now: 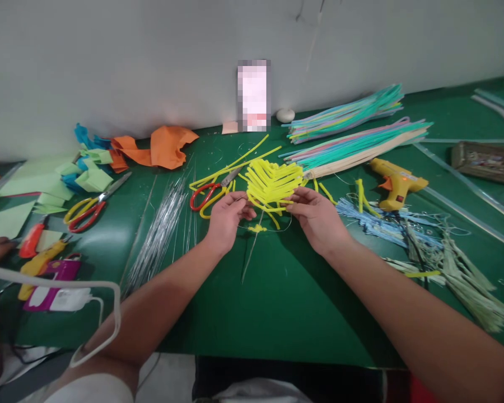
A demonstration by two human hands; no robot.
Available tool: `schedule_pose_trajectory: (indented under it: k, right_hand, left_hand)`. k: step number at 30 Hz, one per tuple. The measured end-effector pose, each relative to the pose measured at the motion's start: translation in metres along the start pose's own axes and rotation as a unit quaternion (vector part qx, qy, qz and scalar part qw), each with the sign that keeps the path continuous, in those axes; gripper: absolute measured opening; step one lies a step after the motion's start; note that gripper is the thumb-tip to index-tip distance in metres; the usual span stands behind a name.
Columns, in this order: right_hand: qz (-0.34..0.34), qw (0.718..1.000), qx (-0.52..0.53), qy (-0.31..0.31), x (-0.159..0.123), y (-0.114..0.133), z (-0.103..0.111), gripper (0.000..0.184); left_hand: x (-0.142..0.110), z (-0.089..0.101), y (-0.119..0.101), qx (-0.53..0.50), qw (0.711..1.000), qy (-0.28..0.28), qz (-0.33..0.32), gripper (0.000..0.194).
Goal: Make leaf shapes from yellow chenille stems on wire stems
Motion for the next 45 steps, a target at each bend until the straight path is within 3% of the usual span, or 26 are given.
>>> schedule_pose_trajectory:
  k: [12, 26, 40, 45]
  right_hand:
    - [0.017, 1.0, 0.0, 0.024, 0.0056, -0.0022, 0.0007, 0.051]
    - [-0.036, 0.998, 0.02, 0.047, 0.0048, -0.0082, -0.0003, 0.044]
    - [-0.049, 0.997, -0.001, 0.064, 0.0001, -0.0086, -0.0069, 0.03]
    - [-0.042, 0.997, 0.013, 0.06, -0.0001, -0.0068, -0.0061, 0.035]
  left_hand:
    - [-0.0004, -0.0052, -0.0017, 0.023, 0.999, 0.029, -0.008, 0.013]
    - [-0.0013, -0.0075, -0.0032, 0.036, 0.998, 0.042, -0.011, 0.014]
    - [-0.0013, -0.0079, -0.0021, 0.04, 0.998, 0.045, -0.01, 0.015]
    - [-0.0013, -0.0089, -0.0019, 0.045, 0.998, 0.051, -0.006, 0.016]
Point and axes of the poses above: each hand's wrist, its own x-axis towards the middle knuckle, its own z-axis out of the back of the hand, y = z × x, the point moved 9 cm from there along x, towards the middle knuckle, and after that the axes turned 12 degrees about x, right-handed, at the moved point
